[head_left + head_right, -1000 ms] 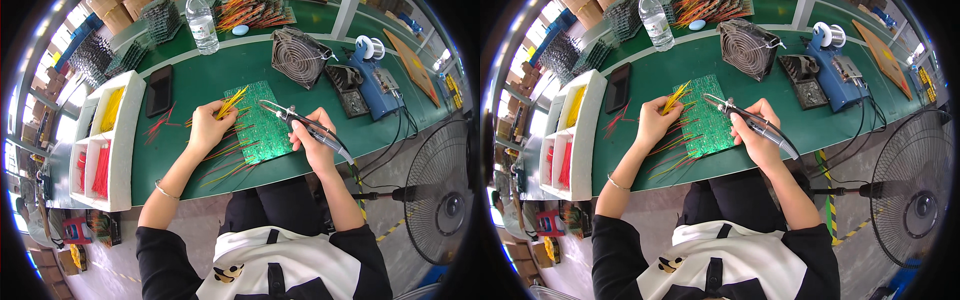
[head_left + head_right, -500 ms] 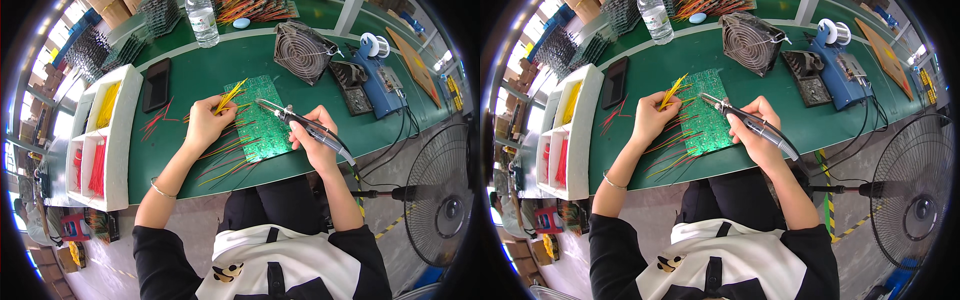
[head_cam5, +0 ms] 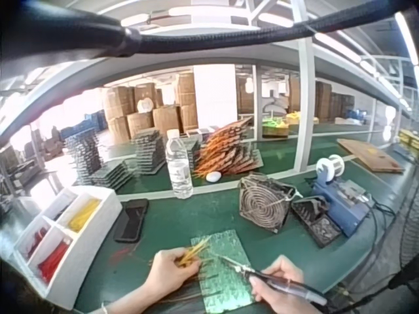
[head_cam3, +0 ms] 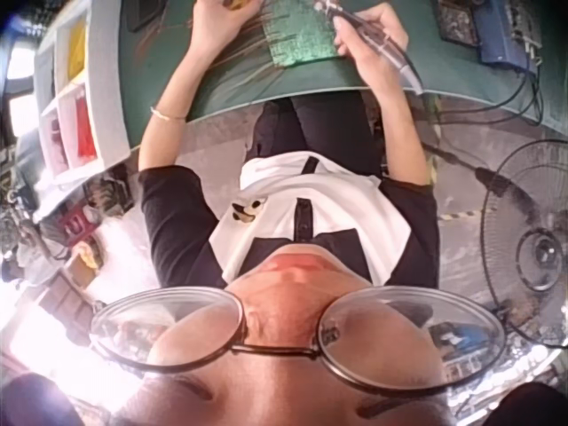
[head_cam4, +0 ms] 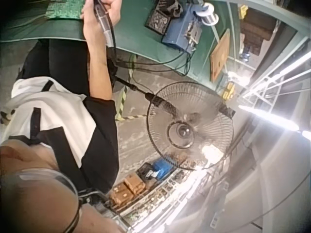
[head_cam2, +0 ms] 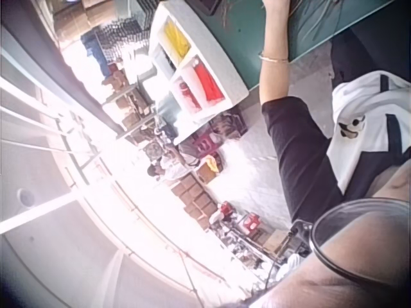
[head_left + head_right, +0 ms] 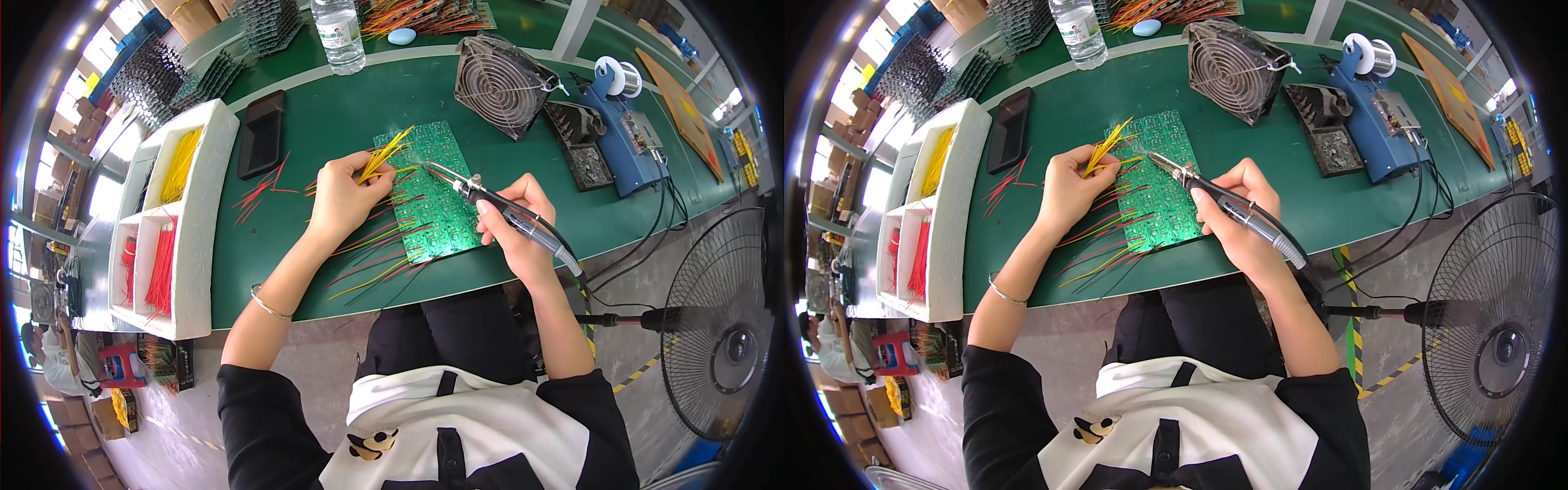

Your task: The person solders wires onto a circuit board using a soldering iron, retrieving bundles of colored wires from a partitioned organizer and attaching them to the board.

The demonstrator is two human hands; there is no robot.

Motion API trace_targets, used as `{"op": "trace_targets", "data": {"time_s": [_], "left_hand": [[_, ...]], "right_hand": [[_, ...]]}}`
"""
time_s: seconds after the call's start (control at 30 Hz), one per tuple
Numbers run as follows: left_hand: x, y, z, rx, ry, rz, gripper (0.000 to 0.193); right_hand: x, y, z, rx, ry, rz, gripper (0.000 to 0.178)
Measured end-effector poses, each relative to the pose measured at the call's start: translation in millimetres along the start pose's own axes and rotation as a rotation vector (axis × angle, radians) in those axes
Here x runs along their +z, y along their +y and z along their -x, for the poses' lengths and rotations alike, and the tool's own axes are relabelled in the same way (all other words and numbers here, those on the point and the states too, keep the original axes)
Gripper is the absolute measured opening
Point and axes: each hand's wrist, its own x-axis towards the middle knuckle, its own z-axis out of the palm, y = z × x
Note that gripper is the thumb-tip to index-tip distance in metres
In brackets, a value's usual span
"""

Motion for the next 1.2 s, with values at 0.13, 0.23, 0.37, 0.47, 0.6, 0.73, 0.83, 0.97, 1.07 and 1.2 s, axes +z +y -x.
{"op": "trace_targets", "data": {"time_s": [0.13,0.23,0.37,0.47,0.6,0.73,0.83,0.97,1.07,1.2], "left_hand": [[1,0,0,-0.020,0.012,-0.010,0.013],[2,0,1,-0.002,0.020,-0.009,0.013],[0,3,0,-0.007,0.011,-0.034,0.013],[1,3,1,-0.019,0.017,-0.030,0.013],[1,2,0,0.005,0.036,-0.048,0.015],[-1,4,1,0.026,0.016,-0.016,0.016],[-6,-3,0,0.090,0.039,-0.012,0.018],[-32,3,0,0.030,0.104,-0.072,0.017],[-56,-7,-4,0.077,0.322,0.085,0.014],[-51,10,5,0.049,0.316,0.168,0.013]], "right_hand": [[0,1,1,-0.012,-0.001,0.017,0.021],[-1,-1,1,-0.015,0.009,0.007,0.021],[-1,0,2,-0.020,0.063,-0.072,0.021],[-2,2,2,-0.025,0.067,-0.065,0.021],[-2,2,2,-0.019,0.035,-0.031,0.020],[-2,0,4,-0.036,0.097,-0.037,0.021],[-5,3,5,-0.067,0.151,-0.108,0.021],[-9,2,5,-0.086,0.202,-0.123,0.021],[-11,2,8,-0.091,0.244,-0.134,0.021],[-15,0,17,-0.038,0.214,-0.164,0.021]]}}
